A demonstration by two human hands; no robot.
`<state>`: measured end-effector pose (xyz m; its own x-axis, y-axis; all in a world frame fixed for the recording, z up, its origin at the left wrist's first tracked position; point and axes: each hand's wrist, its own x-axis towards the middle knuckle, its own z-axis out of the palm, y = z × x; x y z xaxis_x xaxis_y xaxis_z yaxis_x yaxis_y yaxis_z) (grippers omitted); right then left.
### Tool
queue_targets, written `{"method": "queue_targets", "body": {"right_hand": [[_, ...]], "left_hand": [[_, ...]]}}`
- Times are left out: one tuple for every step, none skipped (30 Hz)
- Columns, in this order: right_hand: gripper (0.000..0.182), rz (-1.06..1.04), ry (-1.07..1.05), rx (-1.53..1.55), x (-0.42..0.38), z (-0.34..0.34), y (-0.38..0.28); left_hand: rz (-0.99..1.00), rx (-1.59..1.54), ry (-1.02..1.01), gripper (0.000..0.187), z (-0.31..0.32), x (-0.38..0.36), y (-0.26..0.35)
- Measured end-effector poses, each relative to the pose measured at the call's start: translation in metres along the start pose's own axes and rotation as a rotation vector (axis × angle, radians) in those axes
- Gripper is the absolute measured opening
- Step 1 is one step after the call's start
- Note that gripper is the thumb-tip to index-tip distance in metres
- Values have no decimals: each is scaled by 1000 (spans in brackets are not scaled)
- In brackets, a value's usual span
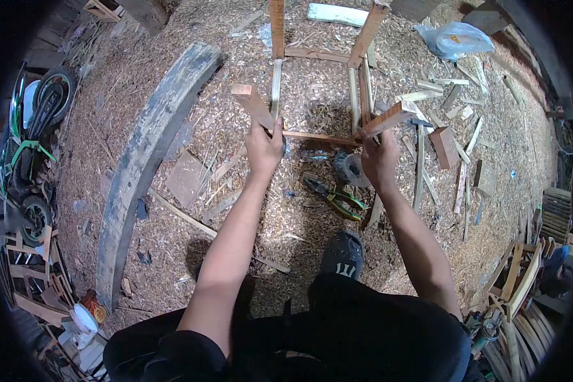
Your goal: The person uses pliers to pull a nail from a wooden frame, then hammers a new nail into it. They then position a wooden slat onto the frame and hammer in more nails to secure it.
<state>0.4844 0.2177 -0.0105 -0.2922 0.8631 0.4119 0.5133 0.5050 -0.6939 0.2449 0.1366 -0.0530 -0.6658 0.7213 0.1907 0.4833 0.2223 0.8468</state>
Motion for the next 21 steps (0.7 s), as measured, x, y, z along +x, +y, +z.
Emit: {"method": "queue_targets", "body": {"right_hand": [[21,4,-12,0,0,0,1],[21,8,-22,0,0,0,1],[21,7,-21,0,1,0,-1],[21,-24,-7,-21,2,0,-3],[22,-55,6,-43,3,0,-6],[22,-55,6,-45,4,-1,-7],[22,-67,9,-56,5,-1,-8],[23,-78,10,-67,6,-1,-8],[23,-77,10,-67,6,0,-6],[23,-77,8,-65,6,0,-3],[23,-77,6,-63,5,1,-1],[23,-74,4,-62,5,0,-1],[23,-50,-12,-57,6,0,-2],[24,-26,-27,-52,6,0,-3],[24,-24,-27,-50,6,0,-3],[23,-31,-24,-48,6,0,-3],[23,-37,-22,-48,6,-1,-3],[23,-36,-23,-48,5,-1,-2],[23,-28,-15,-65,4,0,-1],[22,-22,-6,-81,3,2,0],[22,-23,-5,-80,2,4,0]], "left_hand": [[-13,-19,6,36,1,0,1],[-13,-19,7,36,2,0,3],[-23,-13,41,36,2,1,7],[-34,-8,74,36,2,2,11],[-34,-10,73,36,1,2,14],[-82,61,31,36,0,3,15],[-130,132,-12,37,0,3,17],[-130,133,-12,37,0,3,17],[-137,128,7,37,2,3,16],[-143,124,26,37,4,3,14],[-145,126,25,37,5,3,12],[-161,142,0,37,5,4,11],[-177,160,-26,37,5,4,9],[-178,164,-27,37,4,5,7],[-159,168,-16,36,5,6,5],[-139,171,-6,35,5,6,3],[-140,172,-7,35,6,6,2],[-136,166,-21,38,5,6,3],[-131,160,-33,42,4,6,5],[-130,160,-32,42,3,5,7],[-159,154,-33,38,3,3,6]]}}
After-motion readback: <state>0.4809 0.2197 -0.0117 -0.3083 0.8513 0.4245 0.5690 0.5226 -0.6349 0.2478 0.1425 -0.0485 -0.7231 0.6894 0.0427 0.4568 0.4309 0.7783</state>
